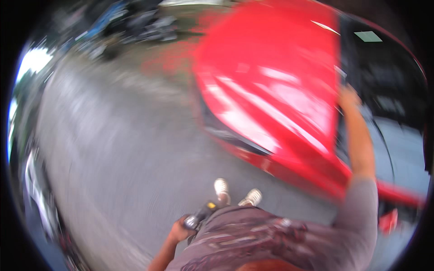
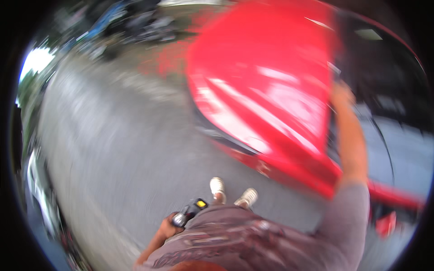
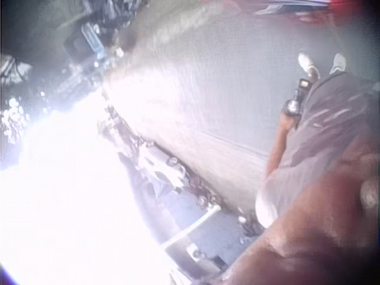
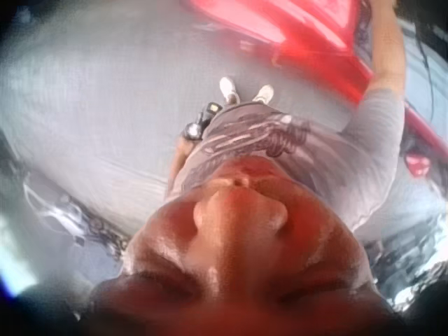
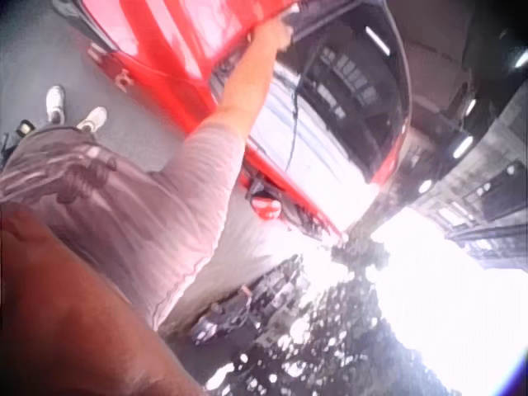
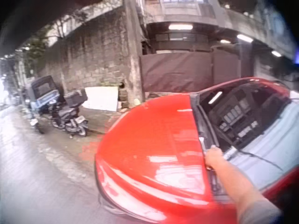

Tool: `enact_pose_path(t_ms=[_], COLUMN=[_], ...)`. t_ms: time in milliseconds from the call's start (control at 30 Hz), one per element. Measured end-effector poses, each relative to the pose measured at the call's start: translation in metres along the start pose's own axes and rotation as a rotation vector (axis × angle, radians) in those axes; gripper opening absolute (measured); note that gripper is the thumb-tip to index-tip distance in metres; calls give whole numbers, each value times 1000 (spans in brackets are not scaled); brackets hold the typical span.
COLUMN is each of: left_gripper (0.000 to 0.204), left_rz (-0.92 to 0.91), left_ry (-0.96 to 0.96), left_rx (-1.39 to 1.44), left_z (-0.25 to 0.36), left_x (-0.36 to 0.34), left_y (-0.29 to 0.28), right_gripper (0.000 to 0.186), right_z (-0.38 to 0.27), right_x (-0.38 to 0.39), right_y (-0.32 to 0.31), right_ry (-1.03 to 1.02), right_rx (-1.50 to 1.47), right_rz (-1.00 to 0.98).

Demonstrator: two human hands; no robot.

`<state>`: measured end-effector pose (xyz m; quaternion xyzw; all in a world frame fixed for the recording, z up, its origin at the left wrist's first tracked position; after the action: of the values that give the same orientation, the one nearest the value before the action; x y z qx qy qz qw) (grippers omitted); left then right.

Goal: The person uses a cordless impact driver to remove screws from the lower edge of a red car's front bumper. They then detach the bumper cover, reposition it, and use a wrench to tighten fasteners underneath the wheel arch, securing the bumper back in place.

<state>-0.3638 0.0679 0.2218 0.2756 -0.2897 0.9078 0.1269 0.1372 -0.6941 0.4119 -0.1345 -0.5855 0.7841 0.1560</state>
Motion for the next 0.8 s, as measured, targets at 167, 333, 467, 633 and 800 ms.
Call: enact_pose_path(t_ms=[167, 333, 467, 633, 800], left_gripper=[85, 85, 80, 83, 79], left_rz=[102, 139, 129, 82, 48], left_ry=[42, -1, -28, 36, 79], left_rx=[64, 131, 100, -8, -95], left_z=[-8, -9, -5, -1, 11], left_x=[-6, 18, 19, 3, -8], left_y=[-16, -22, -25, -30, -37], right_gripper=[23, 16, 20, 28, 21], right_z=[39, 12, 29, 51, 87], right_x=[-44, -47, -45, -31, -16], right_y=[56, 61, 65, 61, 45], right_ry=[82, -45, -64, -83, 34], right_rx=[-61, -155, -203, -308, -640], right_rz=[120, 258, 315, 565, 353])
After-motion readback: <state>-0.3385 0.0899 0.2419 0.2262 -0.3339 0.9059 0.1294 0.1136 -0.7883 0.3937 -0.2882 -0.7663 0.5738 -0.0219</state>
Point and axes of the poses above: each hand's wrist, its own x-axis away from the middle knuckle, its own y-axis out of the palm, z = x × y, the point moved 9 cm from there along -x, towards the middle knuckle, and after that the axes turned 8 degrees about y, right-handed, at the moved point
